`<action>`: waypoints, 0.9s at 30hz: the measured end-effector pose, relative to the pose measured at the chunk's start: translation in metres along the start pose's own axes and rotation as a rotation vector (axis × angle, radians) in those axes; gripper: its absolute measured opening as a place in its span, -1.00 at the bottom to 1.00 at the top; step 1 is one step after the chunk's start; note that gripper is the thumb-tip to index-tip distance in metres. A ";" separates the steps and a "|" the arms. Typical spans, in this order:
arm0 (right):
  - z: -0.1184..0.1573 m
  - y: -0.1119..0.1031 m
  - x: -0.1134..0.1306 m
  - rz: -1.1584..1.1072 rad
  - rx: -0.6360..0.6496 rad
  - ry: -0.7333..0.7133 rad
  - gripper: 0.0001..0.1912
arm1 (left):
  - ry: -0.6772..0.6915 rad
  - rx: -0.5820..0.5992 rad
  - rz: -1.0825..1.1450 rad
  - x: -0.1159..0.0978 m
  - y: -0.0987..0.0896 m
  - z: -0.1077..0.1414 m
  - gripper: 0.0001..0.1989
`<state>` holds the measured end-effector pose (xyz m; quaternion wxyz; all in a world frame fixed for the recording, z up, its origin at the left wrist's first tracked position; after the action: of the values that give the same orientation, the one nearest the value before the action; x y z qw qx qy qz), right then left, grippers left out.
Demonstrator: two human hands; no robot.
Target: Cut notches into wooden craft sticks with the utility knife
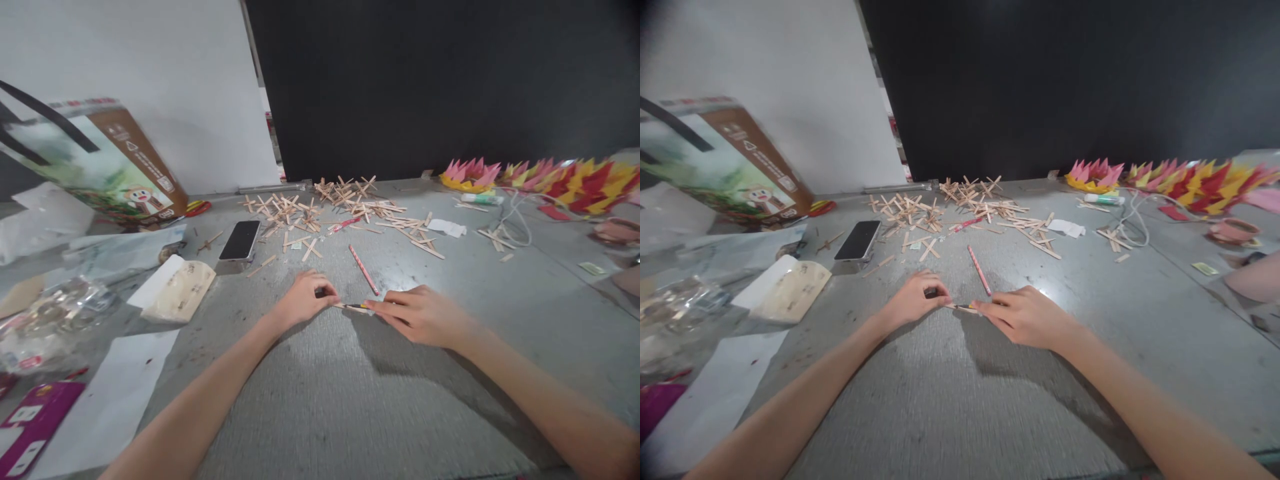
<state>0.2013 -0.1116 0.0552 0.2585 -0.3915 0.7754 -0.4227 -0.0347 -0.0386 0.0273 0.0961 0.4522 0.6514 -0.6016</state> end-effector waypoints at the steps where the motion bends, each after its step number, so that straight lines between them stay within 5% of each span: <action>1: 0.000 0.000 0.001 -0.002 0.004 0.006 -0.63 | -0.004 0.001 0.001 0.000 0.000 0.000 -0.81; 7: -0.019 -0.009 0.005 -0.012 0.206 0.131 -0.62 | 0.010 0.003 0.006 -0.002 0.000 0.000 -0.85; 16: -0.088 -0.032 0.016 0.028 0.518 0.162 -0.74 | -0.021 -0.023 0.006 -0.004 -0.002 0.001 -0.86; 22: -0.115 -0.027 0.025 0.031 0.529 0.037 -0.81 | -0.291 -0.319 0.362 0.022 -0.012 -0.003 -0.77; 27: -0.133 -0.020 0.030 0.048 0.614 0.010 -0.81 | -0.378 -0.517 0.541 0.047 -0.019 -0.004 -0.63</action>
<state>0.0947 -0.0826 0.1377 0.3710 -0.2744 0.6217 -0.6329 -0.0735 -0.0107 0.0106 0.4789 0.4495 0.6096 -0.4438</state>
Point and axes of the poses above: each hand's wrist, its own z-axis away from the middle knuckle, its own y-axis out of the palm, x = y × z, the point moved 5 cm from there along -z, towards the middle knuckle, and after that the axes turned 11 degrees about -x, right-handed, at the moved point
